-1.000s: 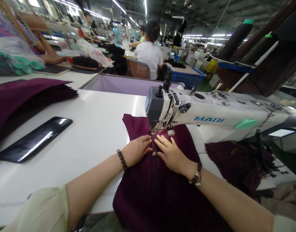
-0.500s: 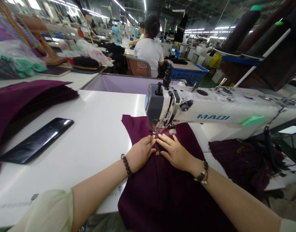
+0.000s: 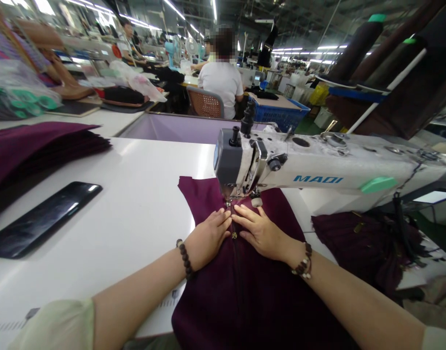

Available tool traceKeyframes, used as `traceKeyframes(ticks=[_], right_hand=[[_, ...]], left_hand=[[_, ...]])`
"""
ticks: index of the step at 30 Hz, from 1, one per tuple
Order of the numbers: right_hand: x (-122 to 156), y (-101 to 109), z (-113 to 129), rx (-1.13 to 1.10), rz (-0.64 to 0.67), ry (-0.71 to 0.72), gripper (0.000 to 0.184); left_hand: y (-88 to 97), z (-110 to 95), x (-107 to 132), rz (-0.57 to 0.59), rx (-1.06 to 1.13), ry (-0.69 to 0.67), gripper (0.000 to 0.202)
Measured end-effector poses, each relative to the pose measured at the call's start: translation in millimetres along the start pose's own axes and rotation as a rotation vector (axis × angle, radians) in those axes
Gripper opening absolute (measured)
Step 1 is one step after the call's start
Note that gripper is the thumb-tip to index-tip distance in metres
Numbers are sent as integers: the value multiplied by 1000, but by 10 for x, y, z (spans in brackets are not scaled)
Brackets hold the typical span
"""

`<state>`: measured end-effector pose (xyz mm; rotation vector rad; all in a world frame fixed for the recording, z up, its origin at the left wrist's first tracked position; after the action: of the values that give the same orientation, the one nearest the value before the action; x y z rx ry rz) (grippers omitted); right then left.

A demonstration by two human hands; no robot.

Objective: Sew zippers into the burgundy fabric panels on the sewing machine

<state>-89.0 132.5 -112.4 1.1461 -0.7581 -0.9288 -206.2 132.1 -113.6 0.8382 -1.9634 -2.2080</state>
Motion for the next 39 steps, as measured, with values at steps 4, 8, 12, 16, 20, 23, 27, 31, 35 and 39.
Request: traceKeyframes(ticks=[4,8,12,16,20,23,27,31,35,39], right_hand=[[-2,9,-8,-5,10,-2,43],[-10,18,2,-18,24,-10,45],[-27,31,-6,-17,22,-13,44],[-37,39,-16,-11,20,-5,45],[-51,29,-13,15,26,1,44],[-66,29,-26,21,23,-6,44],[-67,68,-10,-35,43,-22,42],[-92,118,111,-134,128,-78,38],[-166,177,244,-193,146,-126,33],[-132,214,290,-249,137,-72,30]], left_hand=[[-94,-10,2,102,-18,36,33],[-156,-10,15,139,4,53,34],[-159,16,11,127,38,77,34],[-135,30,6,104,69,91,35],[-146,29,-7,121,85,100,34],[-157,60,-35,128,110,121,33],[-64,123,-27,104,197,131,28],[174,51,173,139,472,110,23],[472,-255,538,259,788,5,27],[655,-480,907,263,831,-33,56]])
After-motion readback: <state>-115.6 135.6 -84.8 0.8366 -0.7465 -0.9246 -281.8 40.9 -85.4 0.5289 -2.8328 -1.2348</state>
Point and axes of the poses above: each hand's wrist, its own x-axis away from the middle knuckle, its own y-axis out of the back of the hand, z = x × y, the point moved 6 cm from there along -x, towards the middle knuckle, and after that the axes turned 14 degrees about -y, right-handed, at the moved point
